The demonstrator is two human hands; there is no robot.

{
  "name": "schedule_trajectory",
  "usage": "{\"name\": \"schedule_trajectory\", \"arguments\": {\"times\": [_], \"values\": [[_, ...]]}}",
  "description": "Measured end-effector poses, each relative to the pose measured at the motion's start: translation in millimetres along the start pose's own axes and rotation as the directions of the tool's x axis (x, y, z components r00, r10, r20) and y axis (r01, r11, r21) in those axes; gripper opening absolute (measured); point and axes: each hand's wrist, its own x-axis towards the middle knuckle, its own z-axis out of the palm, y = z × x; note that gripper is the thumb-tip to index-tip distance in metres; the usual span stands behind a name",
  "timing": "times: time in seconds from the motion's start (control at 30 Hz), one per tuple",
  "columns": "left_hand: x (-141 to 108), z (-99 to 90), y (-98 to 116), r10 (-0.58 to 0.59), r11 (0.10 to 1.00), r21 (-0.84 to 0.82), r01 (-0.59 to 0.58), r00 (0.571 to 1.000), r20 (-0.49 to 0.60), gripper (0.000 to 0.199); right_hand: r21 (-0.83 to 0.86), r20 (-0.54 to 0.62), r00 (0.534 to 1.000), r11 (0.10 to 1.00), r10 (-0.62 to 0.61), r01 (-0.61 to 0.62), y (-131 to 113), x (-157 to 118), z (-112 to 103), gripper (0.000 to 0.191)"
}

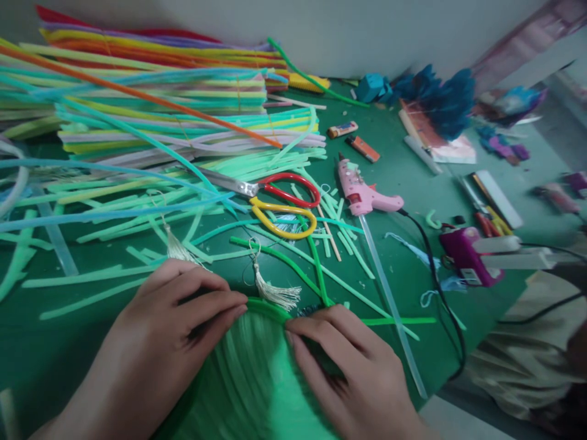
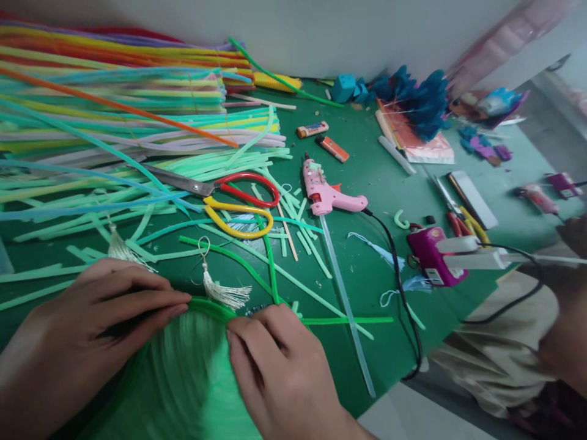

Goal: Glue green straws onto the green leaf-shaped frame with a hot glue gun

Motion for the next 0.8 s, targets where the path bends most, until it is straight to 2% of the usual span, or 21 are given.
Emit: {"name": "schedule_trajectory", "arguments": {"times": [0.37,0.57,0.8], "values": [[-1,-0.6,-1,0.008,1.0,-0.017,-0.008,1.0,0.012,0.021,0.009,-0.014,0.999,1.0,-0.028,0.028,7,-11,-7,0.017],[-2,0.9,-2,-0.012,1.0,-0.012,0.012,1.0,0.023,0.02,0.026,0.02,1.0,1.0,0.008,-0.009,5,-8,-6,0.017],[-1,-0.2,-2,-0.028,1.0,-0.013,0.028,0.999,0.017,0.018,-0.055,-0.008,1.0,0.998,0.012,-0.012,6,-8,-21,0.019]]}}
